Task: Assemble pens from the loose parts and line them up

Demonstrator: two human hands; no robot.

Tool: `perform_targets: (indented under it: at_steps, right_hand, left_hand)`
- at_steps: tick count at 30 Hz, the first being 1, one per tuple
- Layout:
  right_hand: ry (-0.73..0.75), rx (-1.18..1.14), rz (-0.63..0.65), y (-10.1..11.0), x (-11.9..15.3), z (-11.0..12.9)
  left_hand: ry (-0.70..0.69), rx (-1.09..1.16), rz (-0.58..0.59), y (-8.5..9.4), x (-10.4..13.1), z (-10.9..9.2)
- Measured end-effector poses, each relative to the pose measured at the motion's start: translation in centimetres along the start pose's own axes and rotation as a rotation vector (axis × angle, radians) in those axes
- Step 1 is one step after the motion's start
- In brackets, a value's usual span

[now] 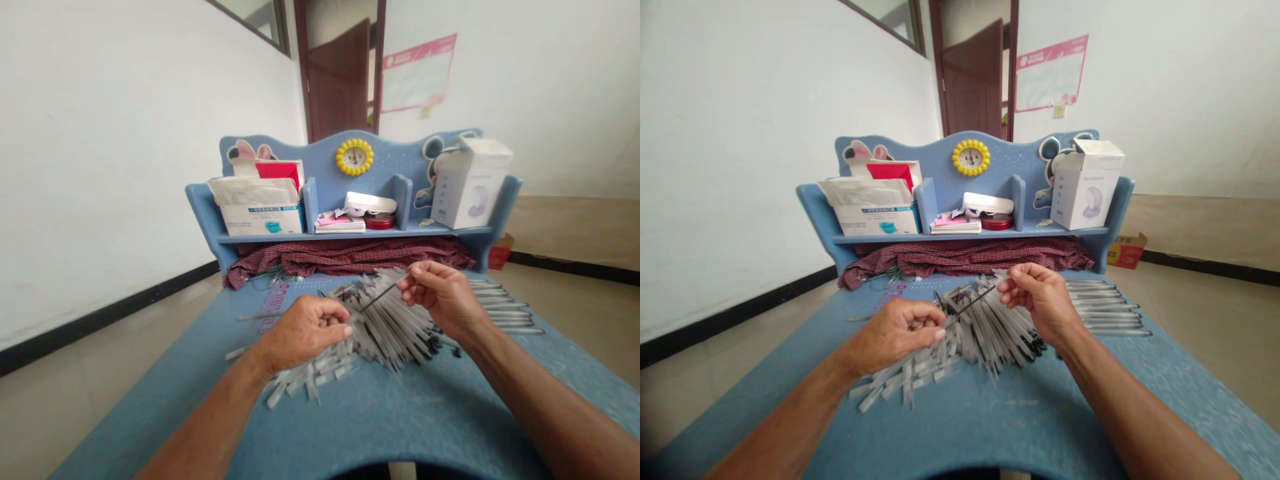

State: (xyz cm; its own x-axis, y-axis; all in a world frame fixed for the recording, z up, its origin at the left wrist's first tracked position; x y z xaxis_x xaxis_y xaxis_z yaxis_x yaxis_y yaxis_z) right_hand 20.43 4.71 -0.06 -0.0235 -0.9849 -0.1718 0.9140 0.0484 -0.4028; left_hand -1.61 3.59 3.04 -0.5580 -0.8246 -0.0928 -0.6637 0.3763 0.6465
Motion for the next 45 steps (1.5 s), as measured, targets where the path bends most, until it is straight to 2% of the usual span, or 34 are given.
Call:
perform_targets:
  at_steps: [8,18,25,31,36,41,45]
  right_hand:
    - [-0.032,0.008,0.053,-0.7,0.4,-0.3]
    - [-0.093,0.070,0.132,-1.9,1.1,-1.1]
    - [-0.105,0.137,0.196,-2.8,1.7,-1.3]
    - [-0.082,0.218,0.261,-3.3,2.1,-1.5]
    - [-0.090,0.327,0.300,-3.7,2.4,-1.6]
    - [-0.029,0.392,0.292,-3.3,2.3,-0.8]
    - [0.061,0.496,0.221,-1.7,1.5,0.5]
  left_hand:
    - [0.007,0.005,-0.017,-0.1,-0.3,0.6]
    - [-0.004,0.072,-0.011,0.1,-0.1,0.0]
    - [-0.012,0.148,-0.037,-0.8,-0.3,0.3]
    - [0.013,0.294,0.073,-1.9,-0.3,0.5]
    - [0.012,0.332,0.073,-2.4,-0.5,0.5]
    - [-0.002,0.408,0.044,-2.4,-0.8,0.7]
    - [-0.007,0.469,-0.017,-2.0,-0.8,0.6]
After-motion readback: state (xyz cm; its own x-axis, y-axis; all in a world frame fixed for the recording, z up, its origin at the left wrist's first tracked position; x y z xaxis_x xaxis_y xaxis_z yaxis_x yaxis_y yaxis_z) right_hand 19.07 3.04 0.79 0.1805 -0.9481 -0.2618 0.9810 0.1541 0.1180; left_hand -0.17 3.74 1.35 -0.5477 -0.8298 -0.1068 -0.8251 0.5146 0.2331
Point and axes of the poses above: each hand's wrist, its own x-axis away from the middle knuckle, its own y-axis out of the back of the hand, z = x × y, the point moved 3 cm from there along -x, towards the middle knuckle, and after that the axes turned 4 degrees about -y, right-handed, at the moved point
